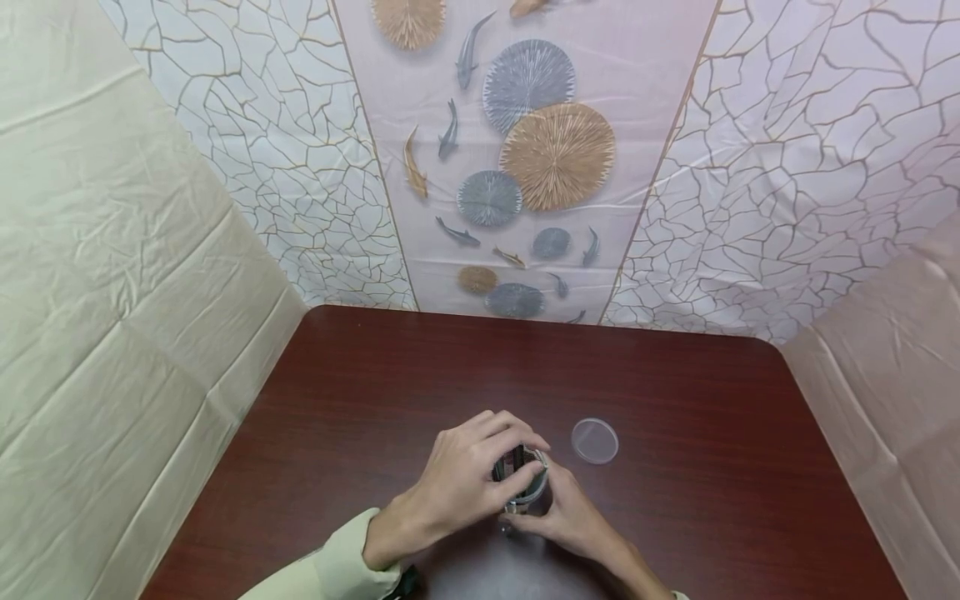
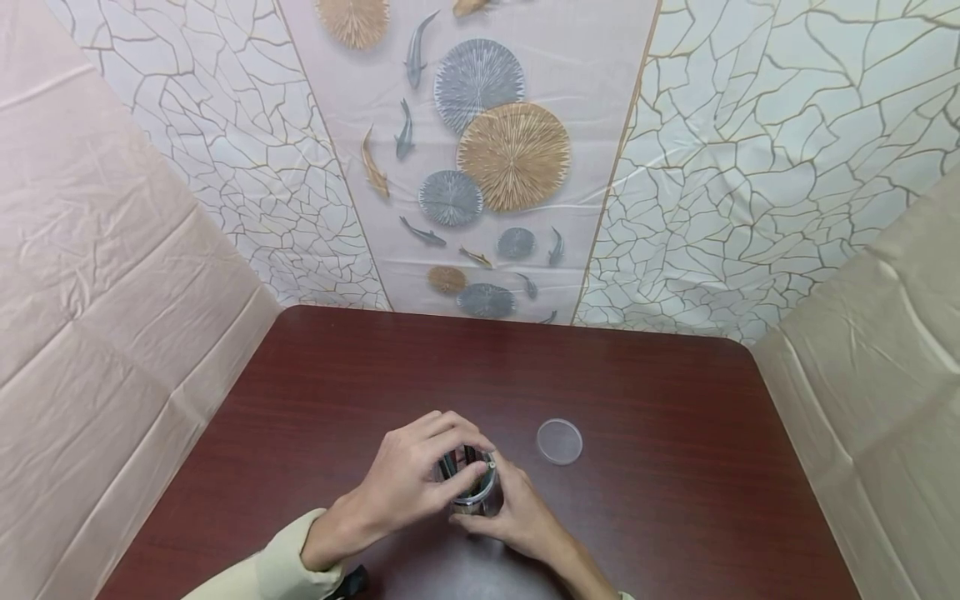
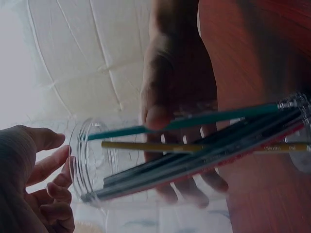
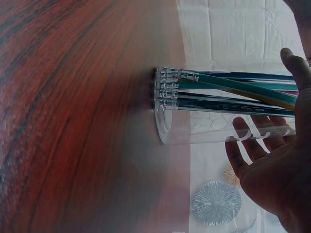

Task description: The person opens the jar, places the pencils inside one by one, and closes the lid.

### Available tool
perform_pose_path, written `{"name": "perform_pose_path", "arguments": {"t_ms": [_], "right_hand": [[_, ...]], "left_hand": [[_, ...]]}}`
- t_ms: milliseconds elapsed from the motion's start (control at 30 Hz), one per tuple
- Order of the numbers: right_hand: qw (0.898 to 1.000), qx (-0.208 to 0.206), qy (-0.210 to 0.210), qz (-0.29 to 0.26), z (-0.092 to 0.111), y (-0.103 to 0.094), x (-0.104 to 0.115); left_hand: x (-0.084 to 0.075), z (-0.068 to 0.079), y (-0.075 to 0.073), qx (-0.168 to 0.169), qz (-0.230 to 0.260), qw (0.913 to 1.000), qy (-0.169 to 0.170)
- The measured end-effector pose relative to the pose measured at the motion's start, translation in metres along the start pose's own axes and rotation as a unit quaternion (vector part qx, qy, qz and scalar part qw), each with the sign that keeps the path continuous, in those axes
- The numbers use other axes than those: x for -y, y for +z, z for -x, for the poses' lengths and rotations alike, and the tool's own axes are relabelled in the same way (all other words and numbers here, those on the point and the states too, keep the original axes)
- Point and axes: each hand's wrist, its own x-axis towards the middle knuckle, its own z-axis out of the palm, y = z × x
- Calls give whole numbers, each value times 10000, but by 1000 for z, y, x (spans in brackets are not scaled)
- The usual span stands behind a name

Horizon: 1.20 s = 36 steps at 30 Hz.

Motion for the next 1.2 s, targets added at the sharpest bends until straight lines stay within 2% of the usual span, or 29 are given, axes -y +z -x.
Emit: {"name": "perform_pose_path", "arguments": {"t_ms": [200,333,467,633,733,933,1033,1200], "right_hand": [[9999,48,140,48,3,0,-2],[9996,122,236,29,3,0,-2],[9996,128,251,29,3,1,-1],[9999,52,130,24,3,2,-2],[9999,20,22,-113,2,3,-3],[9998,30,18,-204,1,2,-5],[9999,24,25,-143,1,1,-6],[10000,-24,-40,-53,0,1,-5]], "left_hand": [[-4,-1,6,328,-214,9991,170],[-5,0,8,504,-204,9985,108],[-5,2,9,505,-248,9984,23],[-3,2,7,288,-269,9992,-18],[0,2,5,37,-214,9997,-66],[4,3,1,-306,-67,9985,-447],[6,4,1,-339,-109,9974,-633],[8,7,2,-202,-254,9961,-823]]}}
